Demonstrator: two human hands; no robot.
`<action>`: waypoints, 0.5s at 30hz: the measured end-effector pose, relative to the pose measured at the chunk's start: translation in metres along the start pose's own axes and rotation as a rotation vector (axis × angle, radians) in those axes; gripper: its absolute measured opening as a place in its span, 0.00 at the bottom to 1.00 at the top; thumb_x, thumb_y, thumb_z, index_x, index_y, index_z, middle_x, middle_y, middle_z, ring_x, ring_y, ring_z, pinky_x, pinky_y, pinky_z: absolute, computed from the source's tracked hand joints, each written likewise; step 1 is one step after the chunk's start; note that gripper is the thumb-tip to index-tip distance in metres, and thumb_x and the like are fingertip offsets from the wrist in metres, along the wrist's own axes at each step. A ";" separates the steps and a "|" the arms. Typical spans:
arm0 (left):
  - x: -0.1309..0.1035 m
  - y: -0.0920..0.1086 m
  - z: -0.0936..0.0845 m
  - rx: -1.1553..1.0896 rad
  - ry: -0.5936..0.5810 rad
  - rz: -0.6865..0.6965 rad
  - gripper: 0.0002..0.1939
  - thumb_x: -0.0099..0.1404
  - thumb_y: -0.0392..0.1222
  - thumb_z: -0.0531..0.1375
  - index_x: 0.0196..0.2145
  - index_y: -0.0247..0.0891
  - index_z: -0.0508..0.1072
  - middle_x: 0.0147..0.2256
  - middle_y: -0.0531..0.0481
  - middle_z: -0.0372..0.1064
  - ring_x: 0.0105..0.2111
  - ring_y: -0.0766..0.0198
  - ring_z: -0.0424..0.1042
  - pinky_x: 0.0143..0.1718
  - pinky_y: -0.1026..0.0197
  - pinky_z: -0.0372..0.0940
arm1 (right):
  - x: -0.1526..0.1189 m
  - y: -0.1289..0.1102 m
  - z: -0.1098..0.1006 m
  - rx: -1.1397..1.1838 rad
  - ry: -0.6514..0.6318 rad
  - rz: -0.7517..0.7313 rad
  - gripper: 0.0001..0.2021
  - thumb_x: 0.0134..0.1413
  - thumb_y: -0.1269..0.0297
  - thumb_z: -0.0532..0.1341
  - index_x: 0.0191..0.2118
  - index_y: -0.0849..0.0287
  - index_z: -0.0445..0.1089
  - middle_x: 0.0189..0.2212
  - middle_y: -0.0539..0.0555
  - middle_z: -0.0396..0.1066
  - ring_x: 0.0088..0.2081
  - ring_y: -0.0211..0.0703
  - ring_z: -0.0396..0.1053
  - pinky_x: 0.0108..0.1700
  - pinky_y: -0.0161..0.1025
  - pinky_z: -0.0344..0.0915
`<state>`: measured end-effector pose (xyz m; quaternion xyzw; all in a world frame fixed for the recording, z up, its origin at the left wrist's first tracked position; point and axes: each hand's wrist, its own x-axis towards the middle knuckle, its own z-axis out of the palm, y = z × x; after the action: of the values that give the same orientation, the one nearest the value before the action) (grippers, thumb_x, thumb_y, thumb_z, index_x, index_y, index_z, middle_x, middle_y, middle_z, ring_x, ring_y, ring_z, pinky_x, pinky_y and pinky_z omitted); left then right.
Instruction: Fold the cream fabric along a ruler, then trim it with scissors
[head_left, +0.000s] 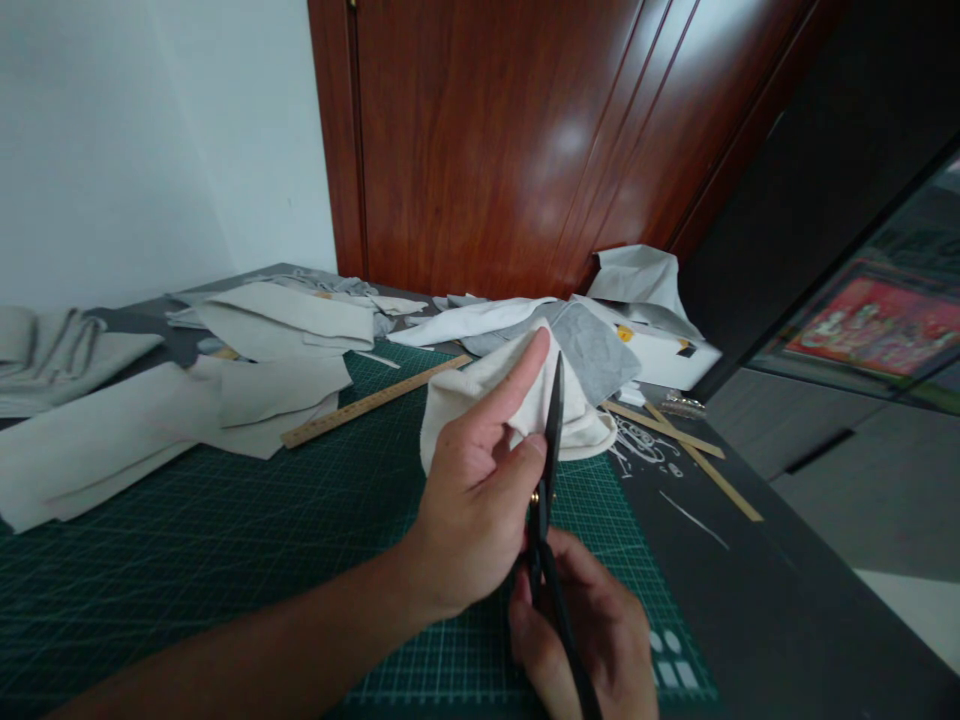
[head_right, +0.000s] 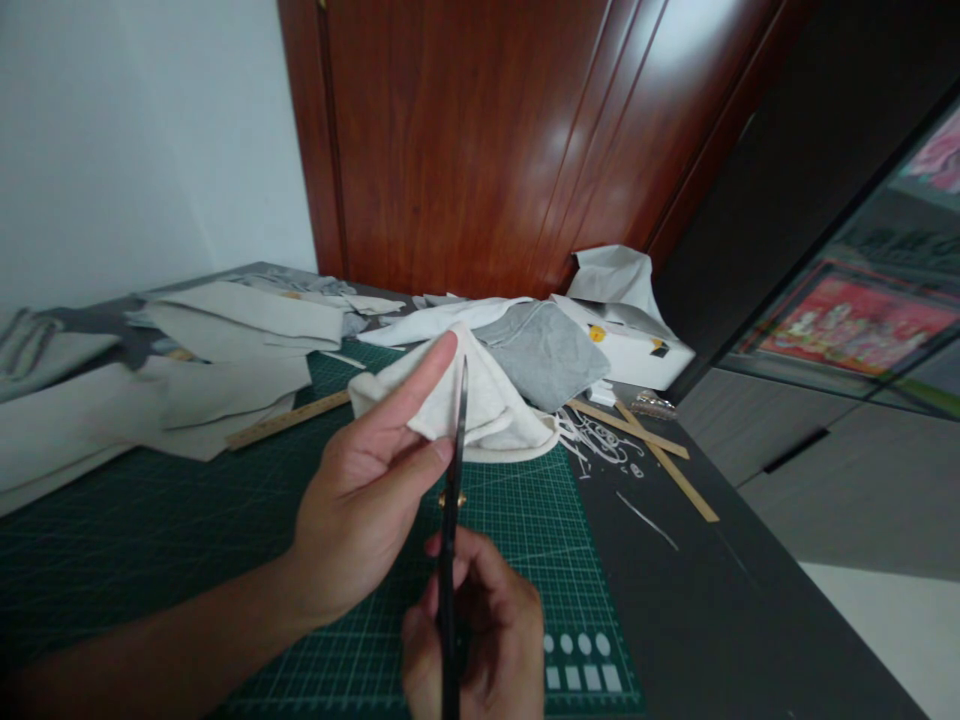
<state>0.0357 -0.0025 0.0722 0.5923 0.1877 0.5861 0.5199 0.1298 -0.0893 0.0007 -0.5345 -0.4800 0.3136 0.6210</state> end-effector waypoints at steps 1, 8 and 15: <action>0.000 0.000 0.000 -0.002 -0.002 -0.004 0.36 0.71 0.42 0.61 0.74 0.53 0.60 0.53 0.47 0.81 0.48 0.48 0.80 0.41 0.51 0.80 | 0.000 -0.001 0.000 0.014 0.003 0.002 0.12 0.52 0.52 0.70 0.37 0.55 0.80 0.21 0.47 0.65 0.20 0.37 0.57 0.20 0.32 0.58; -0.003 0.001 0.002 -0.081 -0.038 -0.103 0.40 0.72 0.40 0.61 0.76 0.53 0.53 0.28 0.55 0.78 0.20 0.67 0.65 0.20 0.64 0.65 | -0.002 -0.004 -0.001 0.070 0.003 0.009 0.11 0.53 0.54 0.70 0.37 0.55 0.80 0.21 0.45 0.63 0.20 0.35 0.55 0.21 0.32 0.56; -0.005 0.002 0.002 -0.162 -0.051 -0.141 0.41 0.73 0.39 0.61 0.78 0.52 0.49 0.21 0.59 0.67 0.16 0.70 0.58 0.16 0.68 0.57 | -0.001 -0.001 -0.003 0.025 0.003 -0.002 0.11 0.54 0.54 0.69 0.37 0.56 0.80 0.21 0.46 0.64 0.20 0.35 0.56 0.21 0.32 0.57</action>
<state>0.0359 -0.0084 0.0720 0.5486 0.1678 0.5458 0.6107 0.1319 -0.0917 0.0013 -0.5265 -0.4756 0.3183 0.6287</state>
